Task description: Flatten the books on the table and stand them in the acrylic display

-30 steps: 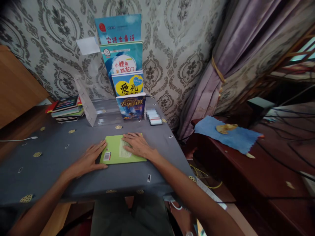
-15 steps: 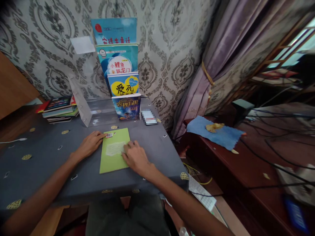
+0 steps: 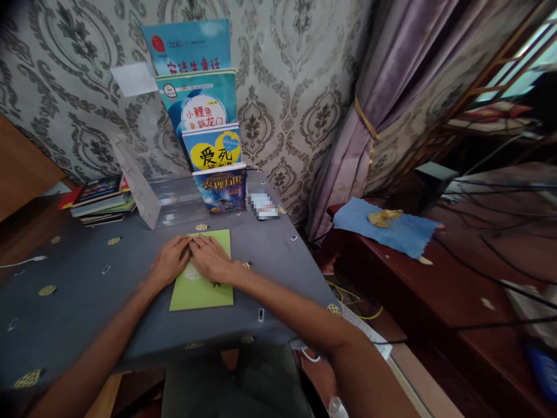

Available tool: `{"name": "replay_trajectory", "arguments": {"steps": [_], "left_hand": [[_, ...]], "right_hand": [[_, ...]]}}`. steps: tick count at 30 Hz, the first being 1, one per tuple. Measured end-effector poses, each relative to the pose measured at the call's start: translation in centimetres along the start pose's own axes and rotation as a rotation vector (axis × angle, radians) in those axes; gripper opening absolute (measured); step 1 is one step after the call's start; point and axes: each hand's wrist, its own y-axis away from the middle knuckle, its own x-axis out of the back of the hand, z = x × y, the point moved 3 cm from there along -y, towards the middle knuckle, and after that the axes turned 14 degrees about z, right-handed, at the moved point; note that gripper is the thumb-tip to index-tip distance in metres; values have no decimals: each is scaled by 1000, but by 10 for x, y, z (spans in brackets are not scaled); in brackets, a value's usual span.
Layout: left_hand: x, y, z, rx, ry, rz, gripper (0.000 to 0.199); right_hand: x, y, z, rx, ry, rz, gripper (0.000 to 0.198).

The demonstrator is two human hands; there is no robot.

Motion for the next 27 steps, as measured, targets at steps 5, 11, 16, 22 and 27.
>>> {"name": "replay_trajectory", "arguments": {"steps": [5,11,16,22,27], "left_hand": [[-2,1,-2,-14,27,33,32],[-4,2,-2,-47,14,100,27],[-6,4,-4,-48,41,129,27],[-11,6,-11,-40,73,160,29],[-13,8,-12,-35,92,154,30]], "right_hand": [[-14,-5,4,-32,-84,-36,48],[2,8,28,-108,-29,-15,42],[17,22,56,-204,39,40,36],[18,28,66,-213,-4,114,34],[17,27,69,-233,-54,126,34]]}}
